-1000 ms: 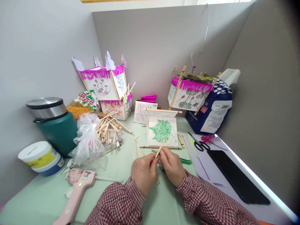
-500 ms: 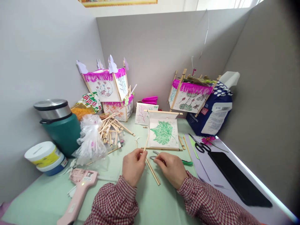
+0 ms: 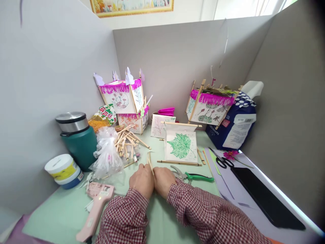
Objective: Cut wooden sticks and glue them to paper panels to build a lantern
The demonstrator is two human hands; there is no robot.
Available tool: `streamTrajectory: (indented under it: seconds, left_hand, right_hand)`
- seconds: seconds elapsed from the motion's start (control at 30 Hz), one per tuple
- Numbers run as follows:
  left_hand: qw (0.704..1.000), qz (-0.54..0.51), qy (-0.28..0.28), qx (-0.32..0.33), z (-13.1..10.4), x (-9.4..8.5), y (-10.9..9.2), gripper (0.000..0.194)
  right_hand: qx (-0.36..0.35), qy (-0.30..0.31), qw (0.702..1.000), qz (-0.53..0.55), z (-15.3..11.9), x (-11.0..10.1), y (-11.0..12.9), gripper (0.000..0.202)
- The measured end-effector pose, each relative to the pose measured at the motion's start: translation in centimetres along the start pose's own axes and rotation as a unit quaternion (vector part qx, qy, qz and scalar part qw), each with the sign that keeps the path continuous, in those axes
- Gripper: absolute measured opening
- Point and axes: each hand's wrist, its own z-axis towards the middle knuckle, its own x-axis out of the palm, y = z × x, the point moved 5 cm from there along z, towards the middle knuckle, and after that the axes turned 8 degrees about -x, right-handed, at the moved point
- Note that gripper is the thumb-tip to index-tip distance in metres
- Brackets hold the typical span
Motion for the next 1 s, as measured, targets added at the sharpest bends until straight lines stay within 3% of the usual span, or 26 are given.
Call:
streamTrajectory:
  seconds: [0.1,0.17,0.27,0.33,0.4,0.53,0.63,0.7,0.77,0.9,1.0]
  left_hand:
    - [0.999,-0.001,-0.034,-0.014,0.0,-0.7,0.8,0.025]
    - [0.997,-0.013,-0.069,0.009,-0.3,-1.3,0.5,0.025]
    - [0.984,-0.054,-0.068,0.154,-1.6,-1.4,-2.0,0.024]
    - [0.962,-0.077,-0.034,0.258,-2.7,-0.8,-4.1,0.032]
    - [0.950,-0.081,0.000,0.303,-3.2,0.0,-5.3,0.038]
    - [0.965,-0.030,0.026,0.260,-2.4,0.8,-4.9,0.023]
    - [0.977,0.009,0.009,0.211,-1.7,0.3,-3.9,0.026]
    - [0.977,0.007,0.013,0.215,-2.1,0.0,-4.3,0.026]
    - [0.967,-0.012,0.037,0.253,-3.0,0.3,-6.1,0.031]
    - [0.921,-0.046,0.099,0.374,-5.2,2.1,-11.4,0.064]
    - [0.900,-0.046,0.124,0.416,-5.7,3.7,-13.5,0.077]
  right_hand:
    - [-0.026,-0.008,1.000,0.005,-0.5,-1.4,-0.1,0.021]
    - [-0.028,-0.013,1.000,0.000,-2.1,-2.7,-1.7,0.021]
    - [-0.027,-0.031,0.999,-0.029,-5.3,-4.5,-5.3,0.023]
    - [-0.029,-0.003,0.999,-0.035,-7.1,-4.6,-7.3,0.048]
    - [-0.032,0.024,0.999,-0.030,-8.4,-4.2,-8.5,0.069]
    - [-0.022,0.013,1.000,-0.009,-9.3,-3.8,-9.2,0.061]
    - [-0.002,-0.014,1.000,0.028,-9.5,-4.9,-9.9,0.057]
    - [0.013,-0.035,0.998,0.055,-9.9,-5.9,-10.8,0.056]
    - [0.036,-0.059,0.996,0.065,-10.3,-6.8,-11.8,0.053]
    - [0.072,-0.099,0.991,0.054,-10.8,-6.9,-12.9,0.050]
    - [0.077,-0.113,0.989,0.052,-11.0,-6.4,-13.0,0.050]
